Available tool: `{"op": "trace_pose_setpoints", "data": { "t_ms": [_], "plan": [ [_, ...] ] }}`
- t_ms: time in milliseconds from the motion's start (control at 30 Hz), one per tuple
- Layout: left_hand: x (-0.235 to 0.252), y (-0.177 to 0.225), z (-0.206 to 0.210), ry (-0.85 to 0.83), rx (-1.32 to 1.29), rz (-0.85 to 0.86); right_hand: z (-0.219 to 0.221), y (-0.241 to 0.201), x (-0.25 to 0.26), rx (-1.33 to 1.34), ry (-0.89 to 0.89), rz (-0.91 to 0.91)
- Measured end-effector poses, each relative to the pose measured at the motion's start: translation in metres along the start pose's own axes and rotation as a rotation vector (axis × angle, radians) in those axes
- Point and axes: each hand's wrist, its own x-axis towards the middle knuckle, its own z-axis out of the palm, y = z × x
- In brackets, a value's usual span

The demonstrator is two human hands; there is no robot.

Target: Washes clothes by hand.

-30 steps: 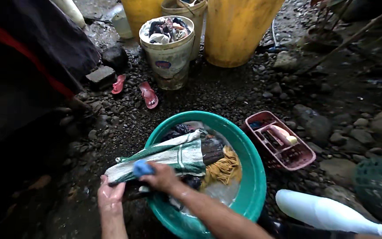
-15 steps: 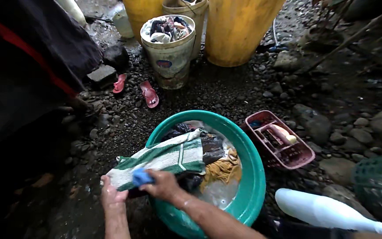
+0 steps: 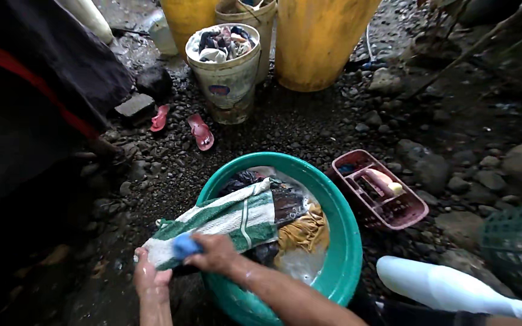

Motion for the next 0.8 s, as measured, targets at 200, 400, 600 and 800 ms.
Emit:
{"op": "trace_pose_setpoints", "data": {
  "t_ms": [200, 400, 600, 800],
  "plan": [
    [-0.054, 0.011, -0.026, -0.086, -0.062, -0.146, -0.152, 0.13, -0.032, -0.284, 0.256, 0.671],
    [-0.064, -0.014, -0.034, -0.133, -0.107, -0.243, -0.048, 0.003, -0.029, 0.047, 0.177, 0.094],
    [-0.083, 0.008, -0.051, -0.308, -0.056, -0.186, -0.064, 0.071, -0.02, -0.119, 0.095, 0.211],
    [-0.087, 0.019, -0.032, -0.885, 1.444, -0.068, -0.204, 0.132, -0.064, -0.318, 0.232, 0.883]
  ]
}}
